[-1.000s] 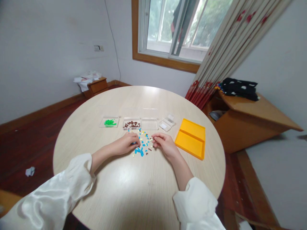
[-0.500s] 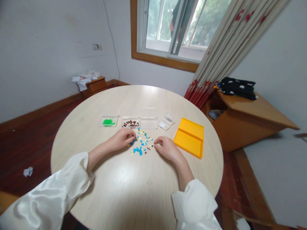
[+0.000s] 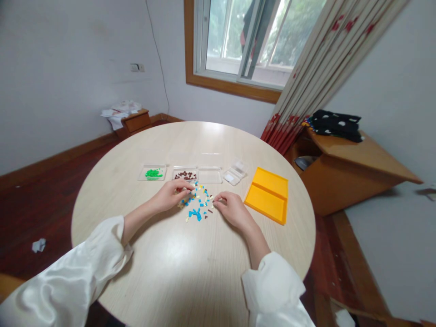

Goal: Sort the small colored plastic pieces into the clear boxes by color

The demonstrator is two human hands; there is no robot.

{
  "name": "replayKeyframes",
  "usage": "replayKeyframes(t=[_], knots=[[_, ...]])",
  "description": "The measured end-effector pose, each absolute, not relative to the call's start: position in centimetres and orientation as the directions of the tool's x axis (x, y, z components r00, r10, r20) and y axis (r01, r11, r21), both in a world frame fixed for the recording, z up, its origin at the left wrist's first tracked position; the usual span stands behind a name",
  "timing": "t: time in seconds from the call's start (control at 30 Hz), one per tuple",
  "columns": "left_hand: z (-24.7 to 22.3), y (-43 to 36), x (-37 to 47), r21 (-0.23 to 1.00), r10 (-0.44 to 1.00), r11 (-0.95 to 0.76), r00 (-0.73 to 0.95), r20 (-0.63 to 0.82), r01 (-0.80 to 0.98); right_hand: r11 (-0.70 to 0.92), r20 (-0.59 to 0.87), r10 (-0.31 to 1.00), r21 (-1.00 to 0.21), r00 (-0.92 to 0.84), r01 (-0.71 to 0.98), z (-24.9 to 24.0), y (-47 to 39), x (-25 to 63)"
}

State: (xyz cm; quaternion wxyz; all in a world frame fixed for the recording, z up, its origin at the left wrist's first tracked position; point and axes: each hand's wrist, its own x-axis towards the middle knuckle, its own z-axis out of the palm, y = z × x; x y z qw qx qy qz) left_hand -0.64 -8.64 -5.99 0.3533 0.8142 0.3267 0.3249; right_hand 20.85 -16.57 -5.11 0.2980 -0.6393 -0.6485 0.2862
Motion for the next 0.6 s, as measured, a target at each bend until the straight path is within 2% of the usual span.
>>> replayKeyframes(t=[0.2,0.33,0.6], knots=[[-5.8,-9.0,-0.3,0.806,0.771,-0.516,0.567,0.291,0.288,-0.027,0.002,0.997,-0.929,0.077,0.37,-4.9,-16.2,19.0],[-5.5,-9.4,-0.1,0.827,0.798,-0.478,0.541,0.268,0.296,-0.082,-0.069,0.995,-0.977,0.075,0.195,-4.9,-16.2,17.8],[-5.2,-10.2,0.3,0.897,0.826,-0.389,0.51,0.24,0.207,-0.064,-0.055,0.997,-0.981,0.05,0.183,-5.5,-16.1,17.0]])
